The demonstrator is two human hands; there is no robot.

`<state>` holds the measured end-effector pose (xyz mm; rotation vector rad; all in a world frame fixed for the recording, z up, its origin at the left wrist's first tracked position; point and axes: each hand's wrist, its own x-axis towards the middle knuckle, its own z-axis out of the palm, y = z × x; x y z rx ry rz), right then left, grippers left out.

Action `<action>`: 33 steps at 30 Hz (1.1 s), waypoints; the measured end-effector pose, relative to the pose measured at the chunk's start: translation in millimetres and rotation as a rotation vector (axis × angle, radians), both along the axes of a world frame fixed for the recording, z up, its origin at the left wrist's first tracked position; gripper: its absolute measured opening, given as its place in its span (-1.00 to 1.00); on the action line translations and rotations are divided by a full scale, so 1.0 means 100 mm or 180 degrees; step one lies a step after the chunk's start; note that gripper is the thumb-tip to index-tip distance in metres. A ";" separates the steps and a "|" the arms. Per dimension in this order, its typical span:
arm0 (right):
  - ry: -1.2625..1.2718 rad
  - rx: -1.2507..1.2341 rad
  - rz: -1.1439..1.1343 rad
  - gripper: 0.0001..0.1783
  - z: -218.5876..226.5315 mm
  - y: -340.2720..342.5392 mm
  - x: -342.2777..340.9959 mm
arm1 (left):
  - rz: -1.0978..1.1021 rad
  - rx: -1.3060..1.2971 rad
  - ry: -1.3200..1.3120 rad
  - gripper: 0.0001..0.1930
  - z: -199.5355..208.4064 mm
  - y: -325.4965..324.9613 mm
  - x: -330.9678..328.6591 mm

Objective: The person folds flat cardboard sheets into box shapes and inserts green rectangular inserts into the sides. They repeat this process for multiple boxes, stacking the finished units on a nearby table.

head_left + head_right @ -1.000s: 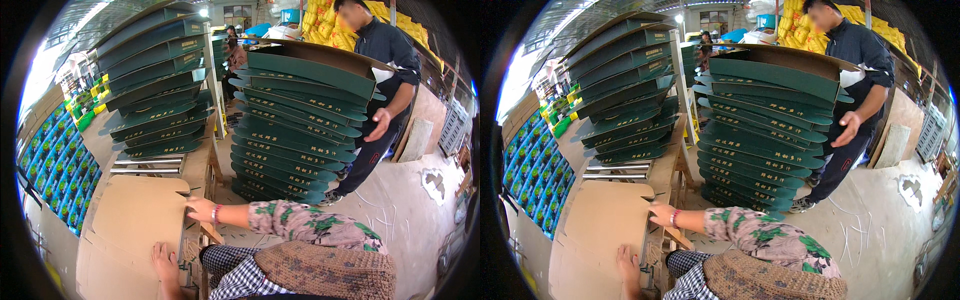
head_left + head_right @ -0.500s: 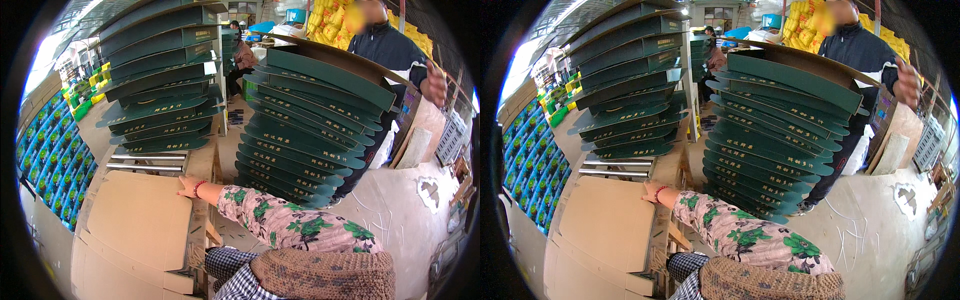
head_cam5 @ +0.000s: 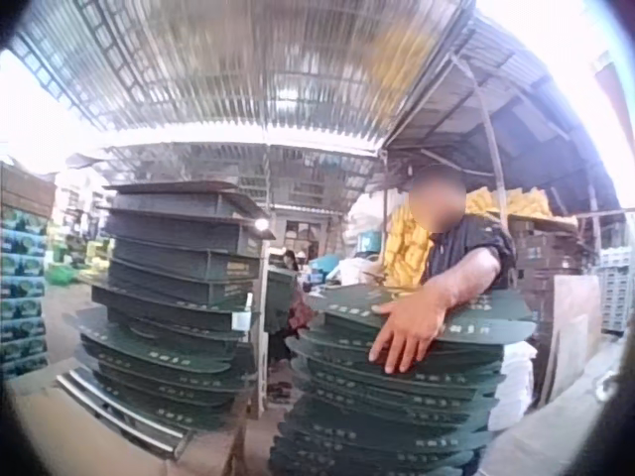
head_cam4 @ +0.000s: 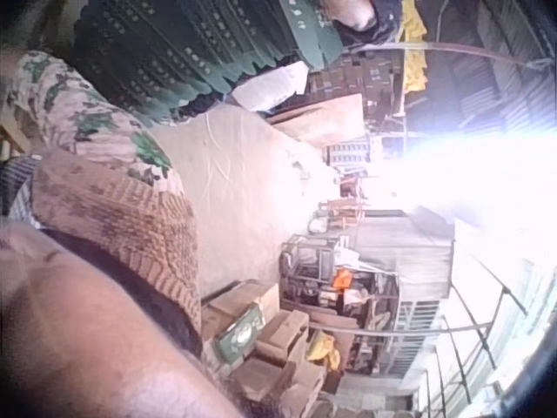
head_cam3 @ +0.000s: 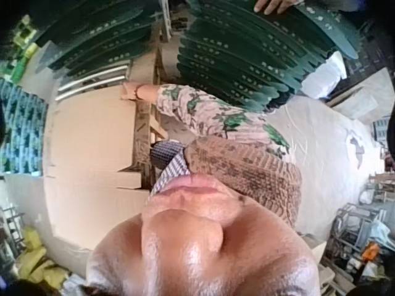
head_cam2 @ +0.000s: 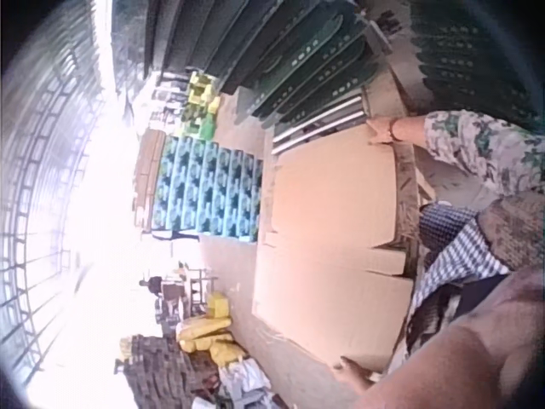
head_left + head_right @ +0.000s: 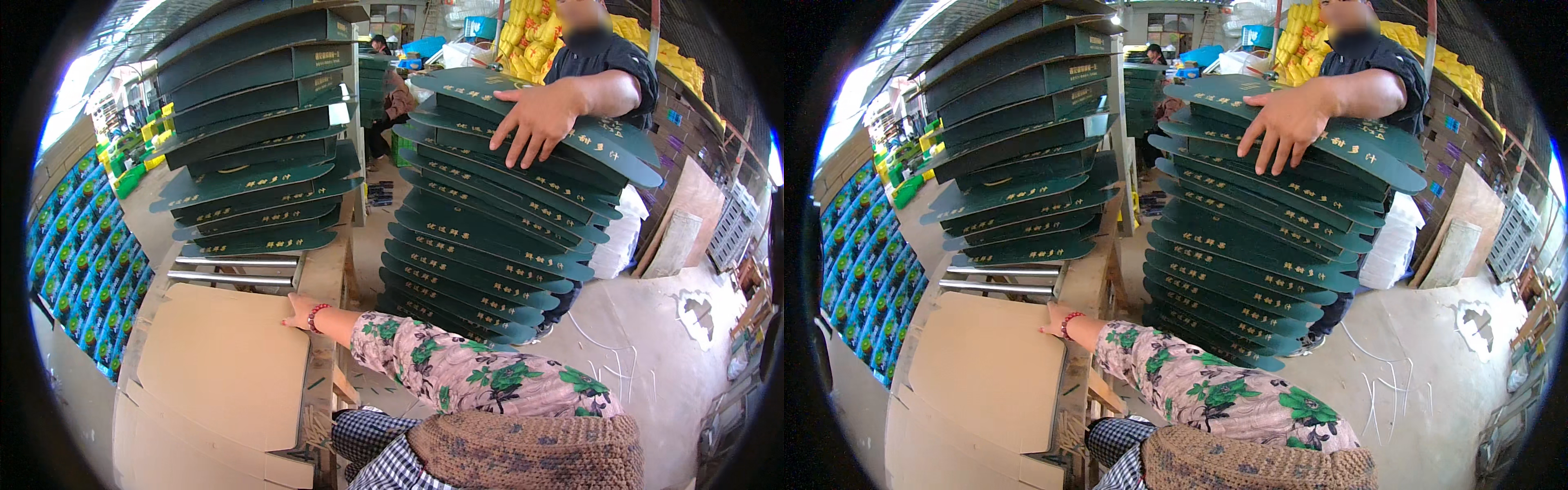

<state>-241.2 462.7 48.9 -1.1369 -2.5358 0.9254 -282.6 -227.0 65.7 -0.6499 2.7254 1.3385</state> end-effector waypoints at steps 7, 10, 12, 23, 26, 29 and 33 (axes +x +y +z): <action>-0.0381 0.0305 -0.0134 -0.23 0.22 -0.09 -0.06 | -0.0044 0.0108 -0.0350 -0.49 0.11 0.09 0.00; -0.0301 0.0284 -0.0113 -0.29 0.31 -0.11 -0.03 | -0.0195 0.0160 -0.0251 -0.53 0.12 0.12 0.04; -0.0365 0.0342 -0.0098 -0.34 0.37 -0.10 -0.01 | -0.0333 0.0199 -0.0204 -0.56 0.13 0.15 0.05; 0.2314 -0.0611 -0.0464 -0.59 0.81 0.04 0.53 | -0.1114 0.0745 0.0012 -0.67 0.05 0.29 -0.04; 0.3458 -0.2973 -0.0428 -0.54 0.78 -0.19 0.72 | -0.1344 0.0906 0.0049 -0.68 0.00 0.30 -0.08; 0.3471 -0.3976 -0.0009 -0.51 0.49 -0.57 0.73 | -0.1563 0.1133 0.0136 -0.68 -0.06 0.31 -0.16; 0.2797 -0.4588 0.0335 -0.45 -0.01 -0.98 0.53 | -0.1628 0.0985 0.0036 -0.68 -0.21 0.28 -0.27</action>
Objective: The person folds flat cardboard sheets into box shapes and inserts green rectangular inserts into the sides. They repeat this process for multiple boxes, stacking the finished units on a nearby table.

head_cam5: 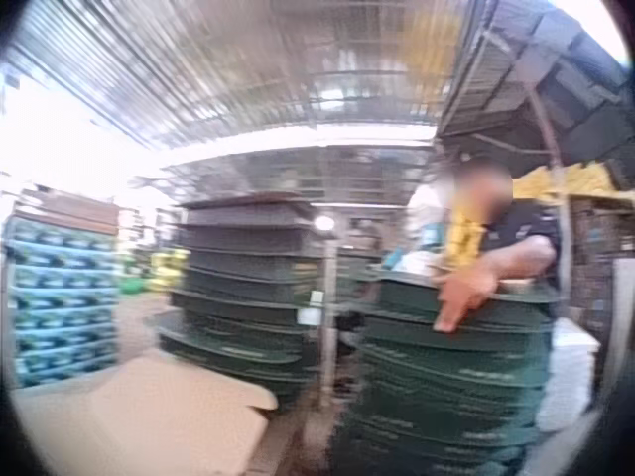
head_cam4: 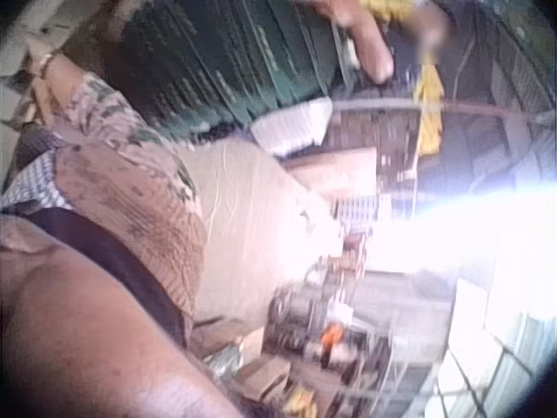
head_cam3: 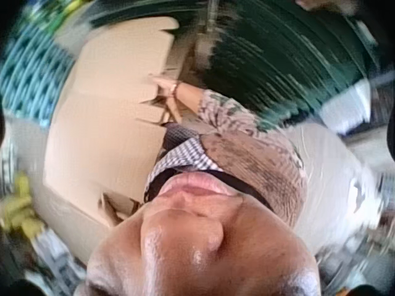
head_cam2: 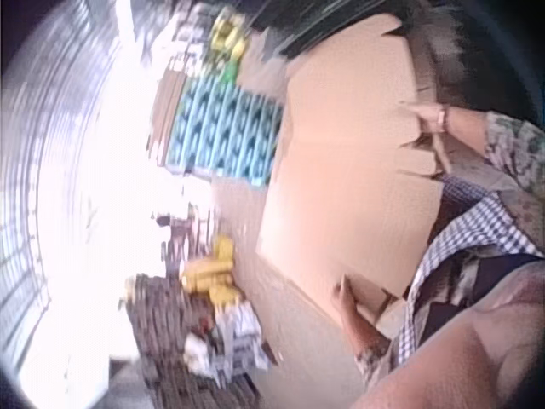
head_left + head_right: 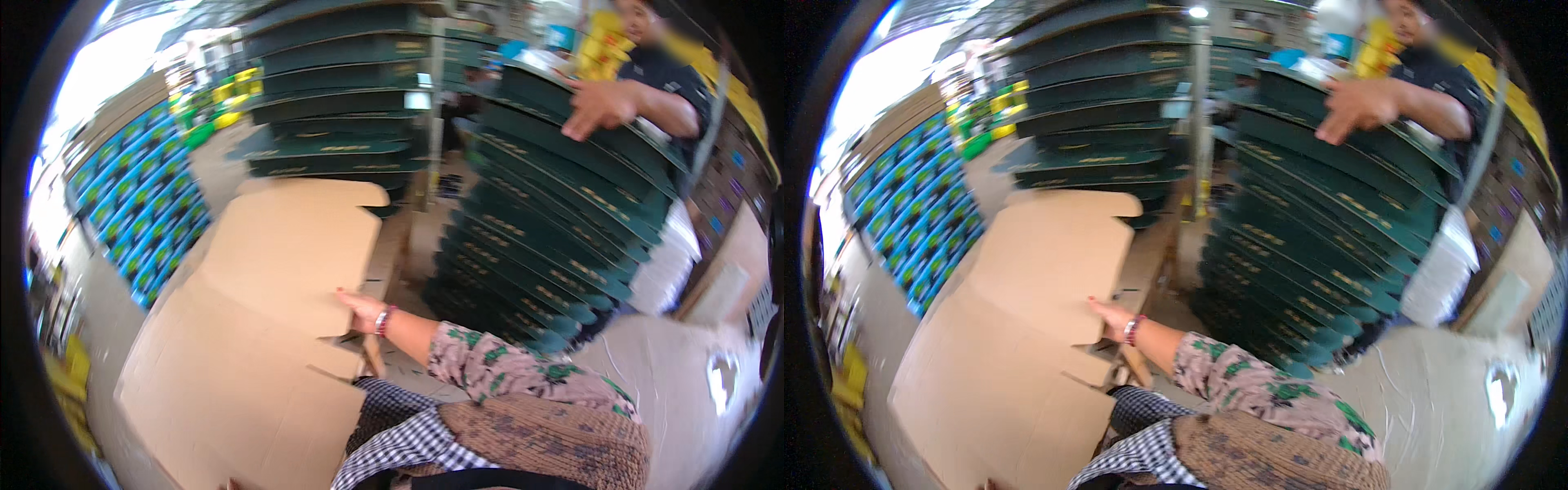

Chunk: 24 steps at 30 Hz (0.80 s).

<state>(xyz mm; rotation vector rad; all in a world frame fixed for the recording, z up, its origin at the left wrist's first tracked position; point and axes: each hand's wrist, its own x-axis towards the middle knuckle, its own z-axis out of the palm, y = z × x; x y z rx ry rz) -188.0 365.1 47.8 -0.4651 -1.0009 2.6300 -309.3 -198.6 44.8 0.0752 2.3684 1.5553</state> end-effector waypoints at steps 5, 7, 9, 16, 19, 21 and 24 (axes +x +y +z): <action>-0.0282 -0.0182 -0.0399 -0.53 -0.14 -0.04 -0.05 | 0.0361 -0.0027 0.0138 -0.62 -0.14 -0.09 0.10; -0.0395 -0.0153 -0.0422 -0.55 -0.10 -0.02 -0.01 | 0.0546 0.0036 0.0213 -0.57 -0.17 -0.12 0.15; -0.0284 0.0305 -0.0430 -0.54 -0.06 -0.06 0.02 | 0.0586 -0.0005 0.0135 -0.56 -0.18 -0.15 0.19; -0.0289 0.1285 -0.0973 -0.66 0.29 -0.57 0.05 | 0.0249 -0.0788 0.0786 -0.59 -0.13 -0.01 0.12; -0.0025 0.2417 -0.0644 -0.62 0.62 -1.00 0.24 | 0.0437 -0.1452 0.0940 -0.80 -0.04 0.25 0.09; -0.0098 0.3298 -0.0442 -0.63 0.80 -1.35 0.38 | 0.0208 -0.1643 0.1816 -0.88 0.02 0.50 0.12; 0.0069 0.4603 -0.0283 -0.58 0.94 -1.63 0.46 | -0.0408 -0.1583 0.2248 -0.84 0.17 0.71 0.21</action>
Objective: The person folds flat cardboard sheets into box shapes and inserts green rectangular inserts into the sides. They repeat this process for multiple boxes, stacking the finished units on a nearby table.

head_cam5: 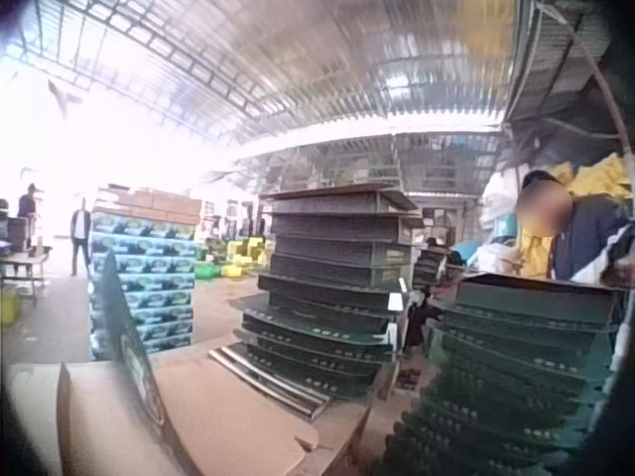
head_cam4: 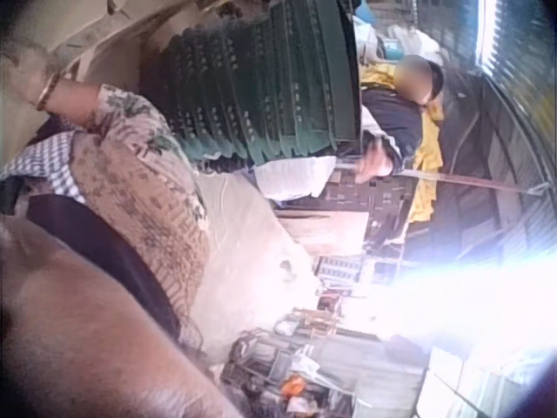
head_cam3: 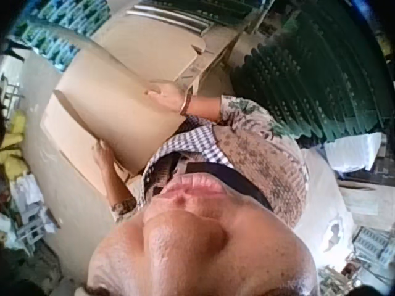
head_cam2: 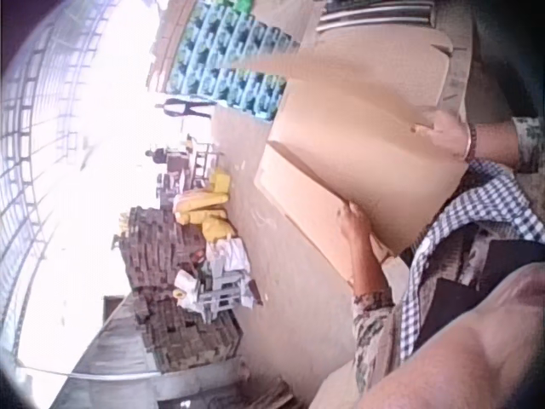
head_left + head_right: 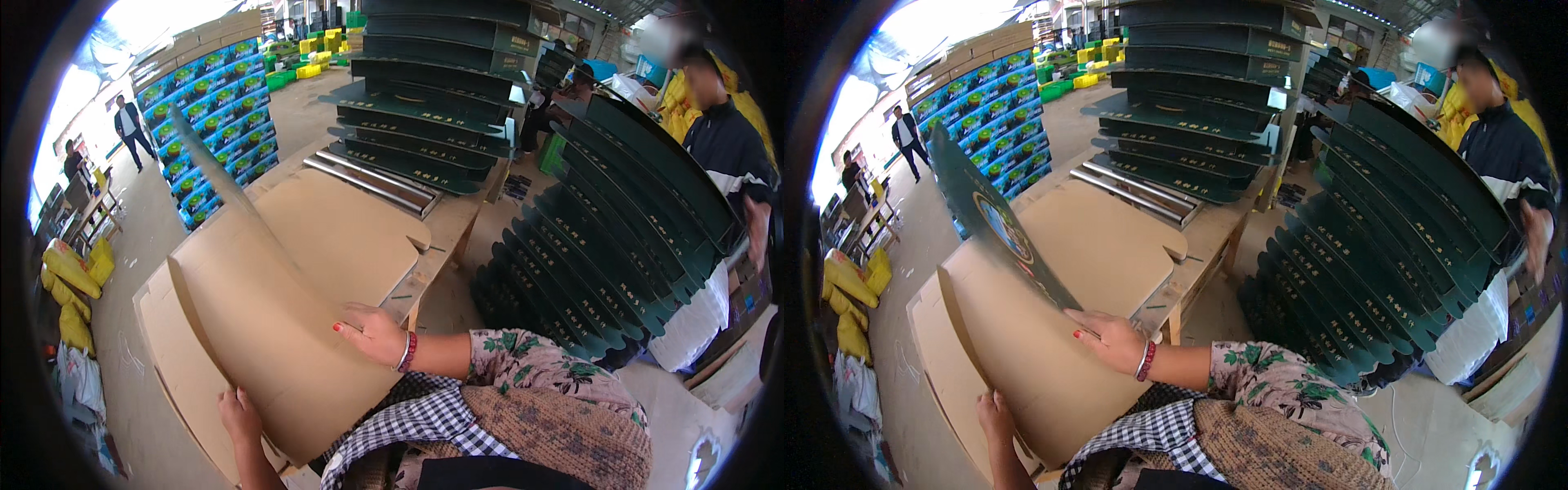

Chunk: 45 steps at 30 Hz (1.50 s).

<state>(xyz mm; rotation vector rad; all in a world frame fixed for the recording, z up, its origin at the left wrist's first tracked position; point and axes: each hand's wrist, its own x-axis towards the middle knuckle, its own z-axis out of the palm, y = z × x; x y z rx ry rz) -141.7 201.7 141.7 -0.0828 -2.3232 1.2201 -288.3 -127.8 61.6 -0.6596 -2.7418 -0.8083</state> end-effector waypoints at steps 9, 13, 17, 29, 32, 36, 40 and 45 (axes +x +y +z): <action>-0.0914 0.0085 0.0413 -0.43 -0.36 0.87 -0.23 | -0.0945 0.1155 -0.1465 -0.47 0.29 -0.38 0.42; -0.1116 -0.0211 0.0266 -0.44 -0.63 0.89 -0.32 | -0.1192 0.0253 -0.1039 -0.52 0.20 -0.26 0.36; -0.1092 -0.1282 -0.0321 -0.55 -0.71 0.69 -0.37 | -0.0300 -0.0293 -0.0288 -0.75 0.03 0.06 0.32; -0.0624 -0.3522 -0.0523 -0.49 -0.73 0.00 0.24 | -0.0080 0.0214 0.0776 -0.64 0.19 0.26 1.04; -0.0513 -0.3583 -0.0154 -0.52 -0.81 0.04 0.22 | -0.0072 -0.0372 0.0824 -0.57 0.17 0.28 1.05; -0.0503 -0.3406 -0.0268 -0.59 -0.85 0.14 0.24 | -0.0384 -0.0639 0.0384 -0.43 0.12 0.21 1.18; -0.0627 -0.3535 -0.0287 -0.57 -0.92 0.10 0.34 | -0.0630 -0.1080 0.0513 -0.24 0.13 0.04 1.48; -0.0593 -0.3236 -0.0147 -0.54 -1.11 0.00 0.42 | -0.0729 -0.1375 -0.0359 -0.07 -0.01 -0.12 1.59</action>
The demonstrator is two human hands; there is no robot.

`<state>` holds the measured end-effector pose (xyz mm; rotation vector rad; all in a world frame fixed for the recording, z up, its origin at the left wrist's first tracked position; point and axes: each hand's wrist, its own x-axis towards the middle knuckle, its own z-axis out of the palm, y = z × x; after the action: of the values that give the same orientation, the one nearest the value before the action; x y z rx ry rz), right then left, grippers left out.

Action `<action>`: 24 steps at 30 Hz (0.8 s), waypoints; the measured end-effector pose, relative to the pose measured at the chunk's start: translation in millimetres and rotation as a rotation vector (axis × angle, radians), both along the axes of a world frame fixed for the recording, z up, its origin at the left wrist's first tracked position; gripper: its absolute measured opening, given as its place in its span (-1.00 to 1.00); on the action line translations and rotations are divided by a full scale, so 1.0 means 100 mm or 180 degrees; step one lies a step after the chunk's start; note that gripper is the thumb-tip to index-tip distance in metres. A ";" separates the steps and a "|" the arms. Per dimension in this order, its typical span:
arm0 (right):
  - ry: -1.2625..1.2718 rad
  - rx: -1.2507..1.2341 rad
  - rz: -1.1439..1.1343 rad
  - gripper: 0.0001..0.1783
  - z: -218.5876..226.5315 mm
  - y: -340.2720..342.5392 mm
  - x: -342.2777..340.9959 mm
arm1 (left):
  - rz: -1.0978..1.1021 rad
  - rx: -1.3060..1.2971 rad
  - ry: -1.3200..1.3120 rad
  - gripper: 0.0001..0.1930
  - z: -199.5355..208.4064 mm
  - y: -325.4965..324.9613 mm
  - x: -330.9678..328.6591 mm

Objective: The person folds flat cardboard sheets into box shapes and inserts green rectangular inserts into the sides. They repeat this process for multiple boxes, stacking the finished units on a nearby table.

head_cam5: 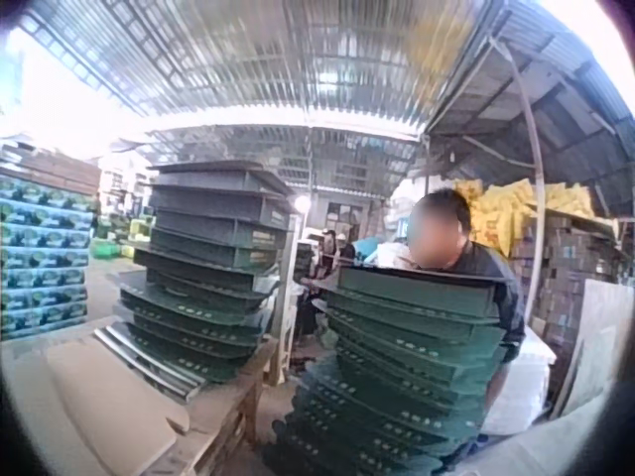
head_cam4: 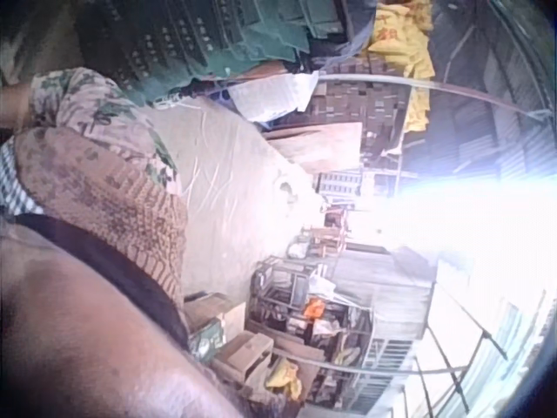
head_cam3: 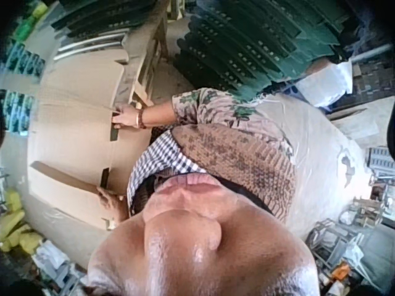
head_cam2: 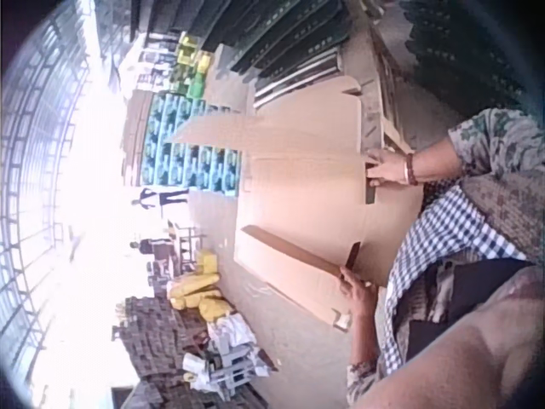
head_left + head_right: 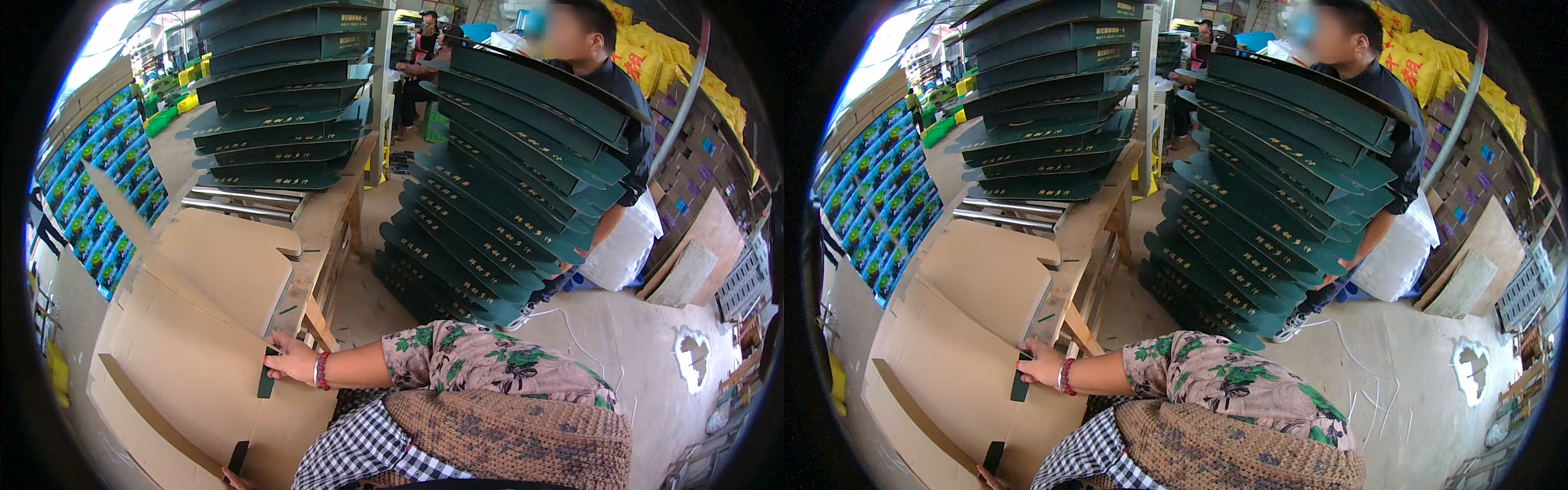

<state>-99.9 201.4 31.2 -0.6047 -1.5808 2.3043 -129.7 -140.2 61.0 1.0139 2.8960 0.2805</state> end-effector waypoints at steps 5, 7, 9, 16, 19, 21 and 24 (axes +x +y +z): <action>-0.0275 0.3072 0.0406 -0.35 -0.01 0.23 0.11 | -0.0674 0.0221 0.0533 0.01 -0.39 -0.19 -0.32; -0.0151 0.2513 0.1116 -0.14 0.07 0.37 0.16 | -0.0543 0.1194 -0.0093 -0.23 -0.52 -0.35 -0.39; -0.0232 0.2337 0.1392 -0.14 0.15 0.47 0.20 | -0.0340 0.1668 -0.0374 -0.41 -0.58 -0.39 -0.56; -0.0166 0.2197 -0.0290 -0.27 0.15 0.26 0.00 | 0.1572 0.2324 -0.0465 -0.56 -0.55 0.06 -1.12; 0.0595 0.1263 -0.0852 -0.51 0.01 0.14 -0.33 | 0.1271 0.2810 -0.0565 -0.50 -0.38 0.29 -1.24; 0.0419 0.1239 -0.1040 -0.56 -0.06 0.13 -0.52 | 0.1193 0.1737 0.2008 -0.50 -0.19 0.47 -1.26; 0.0399 0.1608 -0.1047 -0.59 -0.04 0.16 -0.65 | -0.0094 0.1505 0.1253 -0.68 0.09 0.51 -1.01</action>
<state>-164.7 217.9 26.9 -0.5285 -1.7554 1.5923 -230.4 -89.0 69.6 1.3016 3.2383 0.8924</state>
